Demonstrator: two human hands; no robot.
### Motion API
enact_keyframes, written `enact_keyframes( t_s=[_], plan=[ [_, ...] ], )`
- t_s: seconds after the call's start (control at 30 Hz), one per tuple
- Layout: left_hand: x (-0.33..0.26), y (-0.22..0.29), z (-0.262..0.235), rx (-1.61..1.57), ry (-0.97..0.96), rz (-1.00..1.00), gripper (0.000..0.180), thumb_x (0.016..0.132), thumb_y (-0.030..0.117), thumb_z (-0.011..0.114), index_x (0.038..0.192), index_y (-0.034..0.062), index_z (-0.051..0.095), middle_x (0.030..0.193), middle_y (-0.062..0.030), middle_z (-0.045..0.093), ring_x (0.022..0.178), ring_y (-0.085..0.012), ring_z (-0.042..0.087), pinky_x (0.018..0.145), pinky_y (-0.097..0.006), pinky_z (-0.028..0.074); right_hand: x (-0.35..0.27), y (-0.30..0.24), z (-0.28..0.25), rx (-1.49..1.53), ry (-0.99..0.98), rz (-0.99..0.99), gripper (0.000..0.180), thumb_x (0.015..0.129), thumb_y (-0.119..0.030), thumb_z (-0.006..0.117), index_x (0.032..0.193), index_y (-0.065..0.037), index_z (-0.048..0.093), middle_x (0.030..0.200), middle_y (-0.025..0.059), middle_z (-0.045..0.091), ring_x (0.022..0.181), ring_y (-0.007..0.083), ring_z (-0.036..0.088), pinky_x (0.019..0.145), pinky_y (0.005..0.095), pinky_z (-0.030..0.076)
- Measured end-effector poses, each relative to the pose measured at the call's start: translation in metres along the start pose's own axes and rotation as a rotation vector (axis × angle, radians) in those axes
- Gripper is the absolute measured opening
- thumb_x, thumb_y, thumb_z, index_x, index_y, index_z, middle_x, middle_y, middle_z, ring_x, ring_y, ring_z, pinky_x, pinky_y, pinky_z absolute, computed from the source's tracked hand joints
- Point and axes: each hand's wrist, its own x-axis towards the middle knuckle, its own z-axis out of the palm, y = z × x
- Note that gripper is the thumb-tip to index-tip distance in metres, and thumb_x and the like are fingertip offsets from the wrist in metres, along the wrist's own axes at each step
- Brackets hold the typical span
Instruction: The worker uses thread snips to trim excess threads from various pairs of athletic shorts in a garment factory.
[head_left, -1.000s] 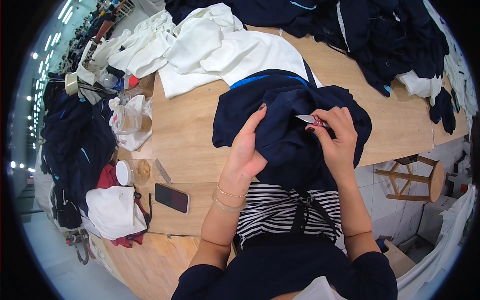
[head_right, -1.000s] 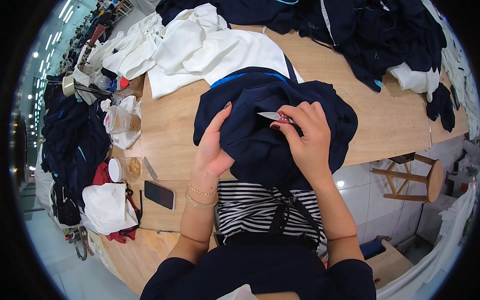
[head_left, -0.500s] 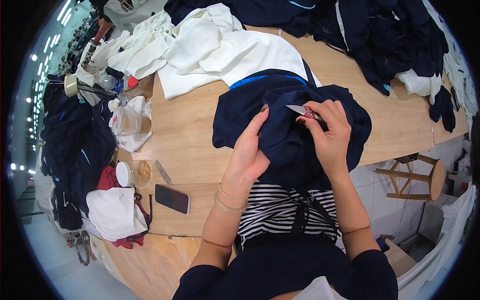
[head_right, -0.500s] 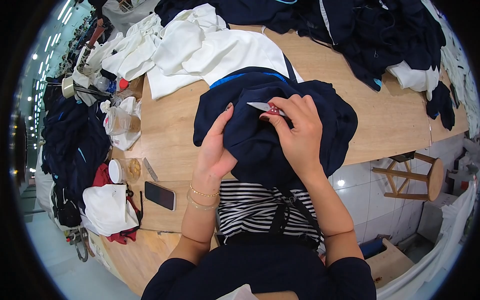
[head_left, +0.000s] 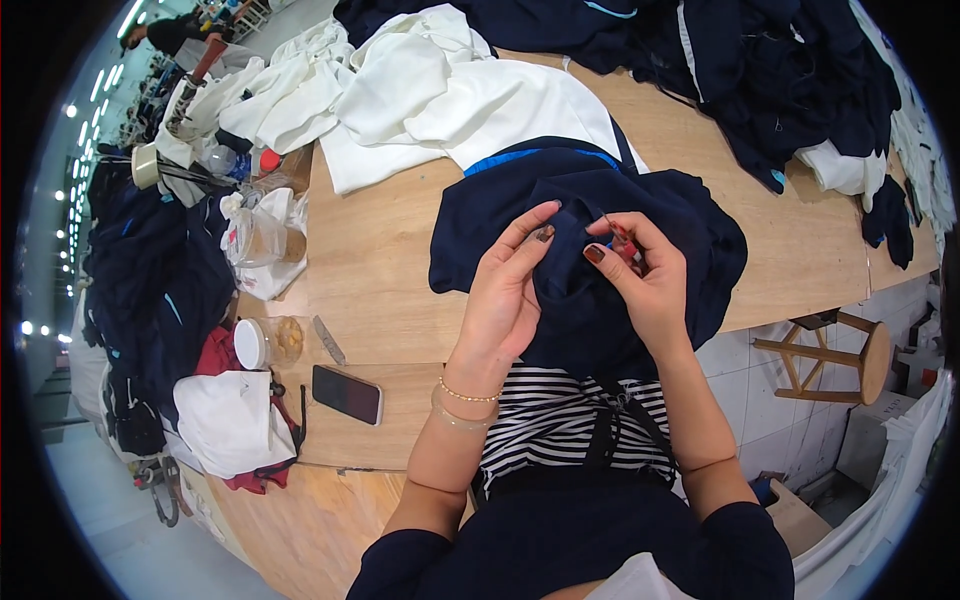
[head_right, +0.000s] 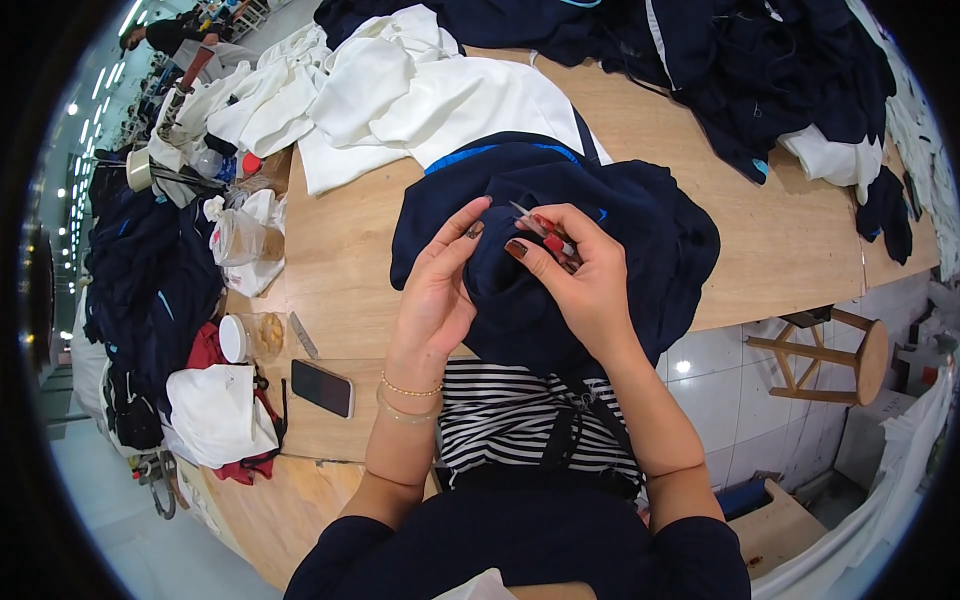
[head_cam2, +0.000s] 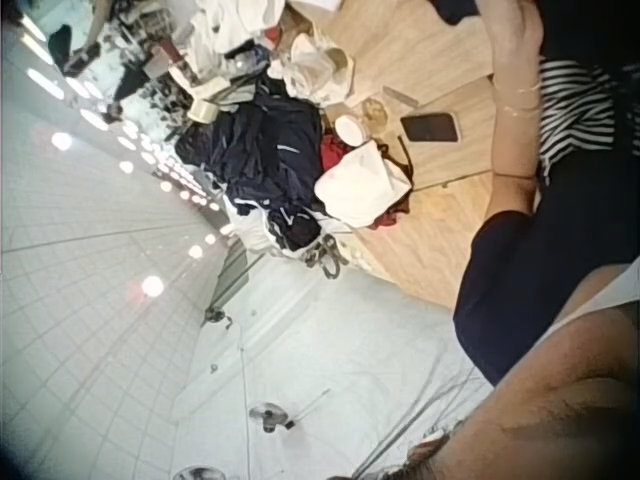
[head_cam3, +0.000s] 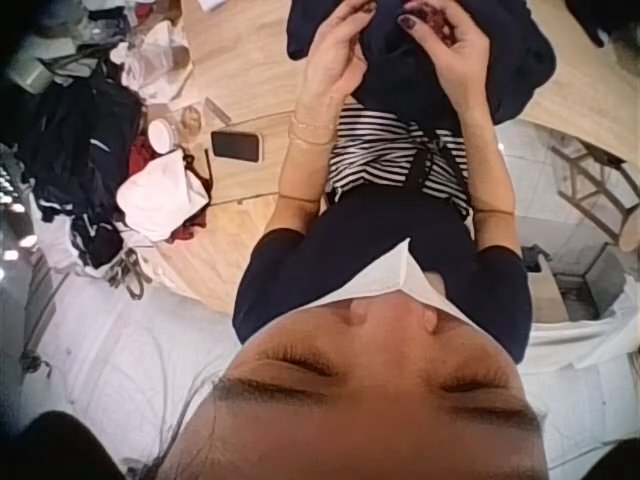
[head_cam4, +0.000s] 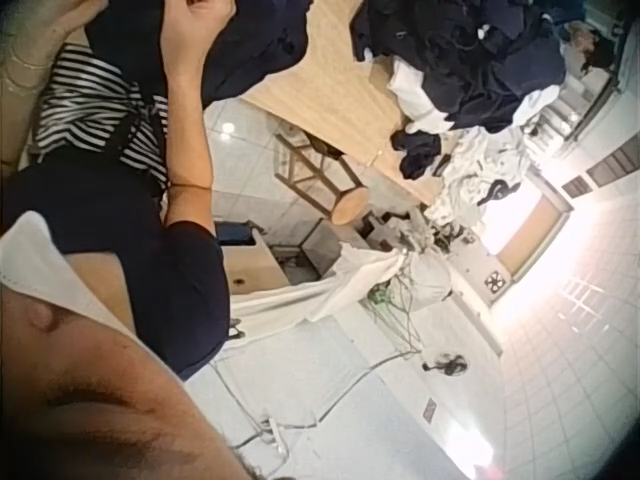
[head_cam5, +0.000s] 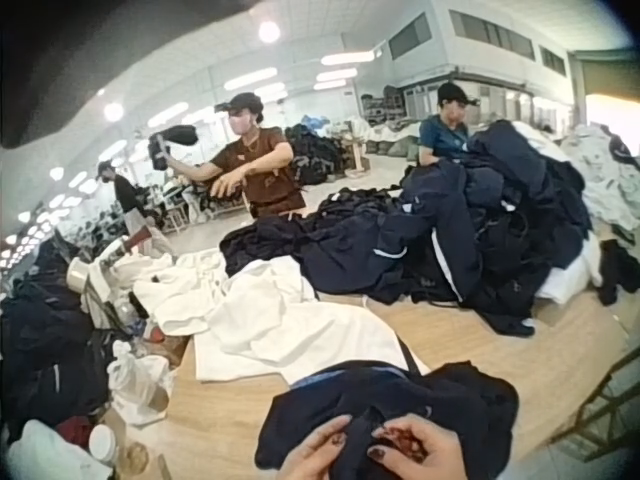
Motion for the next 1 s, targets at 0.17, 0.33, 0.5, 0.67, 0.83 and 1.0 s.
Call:
enact_keyframes(
  t_s=[0.17,0.33,0.5,0.67,0.83,1.0],
  plan=[
    [-0.005,0.0,0.008,0.135,0.022,0.095,0.029,0.091,0.002,0.057,0.12,0.0001,0.056,0.104,-0.0023,0.06,0.098,-0.0066,0.056,0.088,-0.018,0.044,0.003,0.009,-0.005,-0.102,-0.031,-0.136,0.02,0.084,-0.003,0.068,0.102,0.001,0.062,0.093,0.0021,0.064,0.083,0.0054,0.057,0.072,0.0171,0.045],
    [-0.004,-0.002,0.007,0.138,0.052,0.125,0.028,0.091,0.001,0.058,0.118,-0.0001,0.056,0.098,-0.002,0.061,0.093,-0.0059,0.056,0.084,-0.017,0.044,0.002,-0.001,-0.003,0.113,0.073,-0.101,0.017,0.086,-0.002,0.065,0.102,0.002,0.06,0.087,0.0005,0.059,0.073,0.0048,0.052,0.065,0.0164,0.04],
    [-0.005,-0.001,0.007,0.063,0.095,0.2,0.024,0.09,-0.001,0.058,0.114,-0.0015,0.055,0.094,-0.0029,0.061,0.09,-0.0066,0.057,0.081,-0.017,0.046,-0.011,0.002,-0.021,0.042,0.143,-0.131,0.018,0.086,-0.006,0.068,0.098,0.003,0.059,0.089,0.0018,0.062,0.078,0.0049,0.055,0.07,0.0169,0.043],
    [-0.005,-0.003,0.014,0.052,0.133,0.231,0.023,0.09,-0.003,0.058,0.112,-0.0016,0.055,0.094,-0.0036,0.061,0.089,-0.0069,0.058,0.078,-0.016,0.047,-0.028,0.016,-0.016,-0.206,0.22,-0.161,0.017,0.08,-0.005,0.073,0.086,0.005,0.061,0.076,0.0043,0.06,0.069,0.0068,0.053,0.061,0.0192,0.043],
    [-0.005,-0.009,0.016,0.098,0.148,0.274,0.022,0.089,-0.002,0.059,0.111,-0.0012,0.056,0.094,-0.0035,0.061,0.089,-0.0066,0.058,0.077,-0.016,0.047,-0.021,0.013,-0.003,-0.288,0.259,-0.227,0.018,0.077,-0.005,0.075,0.086,0.004,0.062,0.072,0.0061,0.057,0.064,0.0097,0.052,0.058,0.0205,0.042],
    [-0.004,-0.011,0.016,0.134,0.15,0.291,0.02,0.09,-0.001,0.06,0.109,-0.0001,0.057,0.093,-0.0025,0.061,0.086,-0.005,0.057,0.073,-0.015,0.045,-0.016,0.01,0.0,-0.351,0.257,-0.311,0.02,0.075,-0.007,0.077,0.085,0.003,0.063,0.072,0.0068,0.059,0.063,0.013,0.053,0.057,0.023,0.043]
  ],
)
